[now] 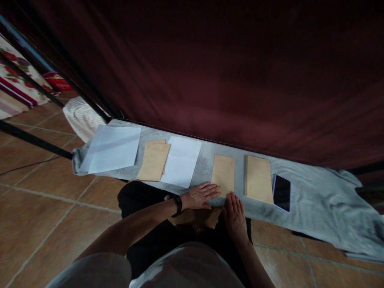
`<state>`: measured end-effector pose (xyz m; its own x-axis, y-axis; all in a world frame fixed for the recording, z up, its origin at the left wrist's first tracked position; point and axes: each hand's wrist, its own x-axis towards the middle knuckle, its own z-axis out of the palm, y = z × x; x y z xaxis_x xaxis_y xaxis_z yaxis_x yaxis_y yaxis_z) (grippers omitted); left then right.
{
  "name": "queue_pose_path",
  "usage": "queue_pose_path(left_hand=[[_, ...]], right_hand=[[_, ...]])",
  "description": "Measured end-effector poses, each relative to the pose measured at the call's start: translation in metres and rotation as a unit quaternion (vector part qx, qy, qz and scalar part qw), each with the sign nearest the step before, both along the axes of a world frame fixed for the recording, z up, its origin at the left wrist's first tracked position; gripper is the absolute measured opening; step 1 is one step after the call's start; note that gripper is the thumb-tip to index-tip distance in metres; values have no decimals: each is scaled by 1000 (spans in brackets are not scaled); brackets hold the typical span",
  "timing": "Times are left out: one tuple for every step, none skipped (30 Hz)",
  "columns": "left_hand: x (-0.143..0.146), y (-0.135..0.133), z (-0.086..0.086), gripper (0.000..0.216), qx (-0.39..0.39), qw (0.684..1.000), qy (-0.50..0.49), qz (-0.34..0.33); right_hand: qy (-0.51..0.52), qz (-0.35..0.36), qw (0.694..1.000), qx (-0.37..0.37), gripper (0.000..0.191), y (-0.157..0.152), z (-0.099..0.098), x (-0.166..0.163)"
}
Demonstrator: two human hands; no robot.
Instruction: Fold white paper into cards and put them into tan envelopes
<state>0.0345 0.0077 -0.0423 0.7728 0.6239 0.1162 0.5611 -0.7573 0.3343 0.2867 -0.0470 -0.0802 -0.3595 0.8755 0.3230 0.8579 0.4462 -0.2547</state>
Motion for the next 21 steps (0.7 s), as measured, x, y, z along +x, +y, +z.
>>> queue_pose_path(left_hand=[[-1, -1, 0, 77, -1, 1000, 2, 0], [-1, -1, -1, 76, -1, 1000, 5, 1], [-1, -1, -2, 76, 1, 1000, 8, 3], [-2, -1, -3, 75, 5, 1000, 13, 6], [-2, -1, -4, 73, 10, 1000, 18, 10], [-2, 0, -6, 72, 16, 1000, 24, 12], [-2, 0, -7, 72, 23, 999, 30, 13], [-2, 1, -8, 71, 30, 999, 36, 12], [-3, 2, -10, 71, 37, 998, 41, 12], [-3, 2, -11, 70, 43, 998, 44, 12], [-3, 3, -12, 70, 50, 998, 47, 12], [-3, 3, -14, 69, 55, 997, 49, 13], [-3, 4, -15, 69, 61, 997, 51, 13], [-3, 4, -16, 69, 66, 996, 53, 14], [-3, 4, -18, 68, 71, 996, 55, 14], [-3, 4, -19, 68, 76, 995, 56, 15], [-3, 5, -20, 67, 81, 995, 56, 15], [-3, 5, -21, 67, 86, 995, 56, 15], [-3, 6, -21, 66, 90, 994, 55, 15], [-3, 6, -22, 66, 95, 994, 54, 14], [-4, 7, -22, 65, 98, 994, 54, 14]], right_hand=[[8, -10, 1000, -5, 55, 1, 1, 1], [19, -24, 999, -11, 53, 2, 2, 2], [30, -43, 998, -19, 50, 4, 3, 1], [42, -65, 997, -27, 48, 7, 4, 0], [58, -86, 994, -36, 45, 10, 5, -2], [77, -107, 990, -45, 43, 14, 6, -5], [103, -123, 986, -52, 42, 19, 6, -8], [138, -134, 980, -59, 41, 24, 7, -11], [180, -148, 970, -67, 41, 29, 7, -13], [231, -162, 956, -79, 41, 34, 6, -14], [292, -180, 934, -100, 41, 39, 6, -15], [353, -198, 906, -126, 42, 44, 6, -15], [408, -214, 874, -152, 42, 48, 7, -14], [452, -228, 845, -174, 42, 52, 7, -13], [483, -237, 821, -191, 42, 54, 8, -13], [503, -242, 805, -202, 41, 56, 9, -12], [515, -244, 795, -207, 41, 58, 11, -13], [525, -244, 788, -210, 41, 58, 12, -15], [536, -245, 778, -216, 42, 58, 14, -17], [553, -247, 763, -224, 43, 58, 16, -21], [570, -251, 748, -230, 45, 57, 17, -25]])
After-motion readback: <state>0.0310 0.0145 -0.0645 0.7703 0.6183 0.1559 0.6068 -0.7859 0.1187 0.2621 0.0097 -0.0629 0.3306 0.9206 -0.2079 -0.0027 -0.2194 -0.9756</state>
